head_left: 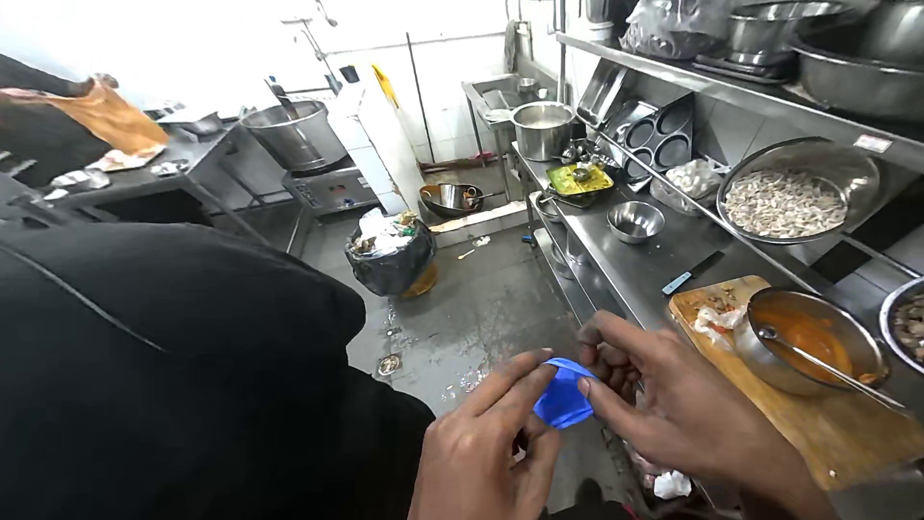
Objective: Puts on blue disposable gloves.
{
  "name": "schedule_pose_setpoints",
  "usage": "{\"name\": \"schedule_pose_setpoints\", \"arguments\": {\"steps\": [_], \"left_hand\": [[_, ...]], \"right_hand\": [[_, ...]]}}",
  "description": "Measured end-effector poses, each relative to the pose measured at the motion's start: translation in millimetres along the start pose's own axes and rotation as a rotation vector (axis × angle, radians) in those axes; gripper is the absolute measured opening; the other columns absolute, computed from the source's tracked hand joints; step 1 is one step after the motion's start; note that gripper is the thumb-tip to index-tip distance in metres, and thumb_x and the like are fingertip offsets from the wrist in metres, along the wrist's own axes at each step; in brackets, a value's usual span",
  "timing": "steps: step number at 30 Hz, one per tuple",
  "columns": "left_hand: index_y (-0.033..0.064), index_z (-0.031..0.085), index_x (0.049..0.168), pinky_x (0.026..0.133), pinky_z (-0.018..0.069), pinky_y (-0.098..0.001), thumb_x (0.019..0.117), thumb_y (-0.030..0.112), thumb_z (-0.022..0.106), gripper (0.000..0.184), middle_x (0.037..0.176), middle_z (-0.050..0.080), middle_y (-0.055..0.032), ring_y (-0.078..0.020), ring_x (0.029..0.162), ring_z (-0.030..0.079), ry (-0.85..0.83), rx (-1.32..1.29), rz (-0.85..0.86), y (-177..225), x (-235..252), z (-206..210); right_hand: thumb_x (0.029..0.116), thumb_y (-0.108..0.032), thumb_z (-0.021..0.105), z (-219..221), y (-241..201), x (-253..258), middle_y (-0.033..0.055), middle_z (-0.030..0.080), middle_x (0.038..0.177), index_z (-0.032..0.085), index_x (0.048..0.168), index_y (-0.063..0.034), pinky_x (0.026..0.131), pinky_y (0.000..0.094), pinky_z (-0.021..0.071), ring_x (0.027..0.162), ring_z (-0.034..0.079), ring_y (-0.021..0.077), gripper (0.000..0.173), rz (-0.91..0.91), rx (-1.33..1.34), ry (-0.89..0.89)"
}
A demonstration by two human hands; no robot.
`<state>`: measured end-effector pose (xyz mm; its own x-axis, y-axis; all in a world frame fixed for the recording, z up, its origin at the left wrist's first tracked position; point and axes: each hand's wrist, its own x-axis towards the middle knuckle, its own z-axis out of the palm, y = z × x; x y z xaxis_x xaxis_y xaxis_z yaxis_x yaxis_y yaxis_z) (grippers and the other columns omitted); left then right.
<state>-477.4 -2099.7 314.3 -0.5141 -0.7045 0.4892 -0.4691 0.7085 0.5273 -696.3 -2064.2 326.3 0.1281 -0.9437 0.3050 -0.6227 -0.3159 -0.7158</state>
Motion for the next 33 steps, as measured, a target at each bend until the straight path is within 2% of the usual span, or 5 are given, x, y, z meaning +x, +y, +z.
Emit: {"name": "schedule_pose_setpoints", "arguments": {"steps": [5, 22, 25, 28, 33], "left_hand": [[0.0107, 0.078, 0.116, 0.06, 0.0532, -0.0182, 0.0875, 0.007, 0.067, 0.03, 0.127, 0.071, -0.0064, -0.0011, 0.075, 0.065, -0.075, -0.039, -0.056, 7.3, -9.4, -10.1], [0.0137, 0.074, 0.123, 0.059, 0.0561, -0.021, 0.091, 0.009, 0.066, 0.033, 0.135, 0.067, -0.0037, -0.0022, 0.075, 0.067, -0.233, -0.12, -0.134, -6.4, -6.2, -6.5], [0.02, 0.072, 0.128, 0.054, 0.0557, -0.0262, 0.0889, 0.013, 0.065, 0.04, 0.135, 0.067, 0.0019, -0.0032, 0.07, 0.066, -0.241, -0.027, -0.14, -19.8, -8.2, 19.4], [0.0223, 0.071, 0.13, 0.05, 0.0542, -0.0318, 0.0821, 0.013, 0.067, 0.048, 0.133, 0.067, 0.005, -0.005, 0.062, 0.062, -0.205, 0.02, -0.157, -37.0, -15.6, 59.0], [0.0155, 0.073, 0.126, 0.061, 0.0604, -0.0434, 0.0833, 0.004, 0.069, 0.045, 0.139, 0.065, 0.0006, -0.0213, 0.08, 0.073, -0.264, 0.209, -0.204, -48.7, -28.4, 118.1]], "right_hand": [[0.0958, -0.027, 0.061, 13.2, 2.8, -18.7, -0.0123, 0.061, 0.072, 0.061, 0.106, -0.0225, 0.049, 0.0239, 0.0497, 0.059, 0.058, -0.0004, 0.011, 0.005, -0.023, 0.035], [0.1, -0.024, 0.06, 18.4, 9.1, -24.9, -0.0065, 0.065, 0.076, 0.066, 0.104, -0.0163, 0.052, 0.0246, 0.0498, 0.064, 0.06, 0.0028, 0.01, 0.013, 0.007, 0.002], [0.1004, -0.026, 0.062, 23.3, 21.6, -31.4, -0.0065, 0.068, 0.086, 0.073, 0.106, -0.0164, 0.06, 0.0237, 0.0549, 0.073, 0.063, 0.0029, 0.015, 0.031, -0.071, 0.088], [0.0995, -0.006, 0.06, 31.3, 25.8, -35.2, 0.0047, 0.074, 0.111, 0.075, 0.107, -0.0063, 0.08, 0.028, 0.0647, 0.095, 0.073, 0.0114, 0.017, 0.032, 0.165, 0.104], [0.0981, -0.011, 0.055, 102.9, 84.2, -26.9, -0.0023, 0.072, 0.093, 0.074, 0.1, -0.0129, 0.081, 0.0326, 0.059, 0.087, 0.069, 0.0079, 0.019, 0.463, 0.213, -0.152]]}}
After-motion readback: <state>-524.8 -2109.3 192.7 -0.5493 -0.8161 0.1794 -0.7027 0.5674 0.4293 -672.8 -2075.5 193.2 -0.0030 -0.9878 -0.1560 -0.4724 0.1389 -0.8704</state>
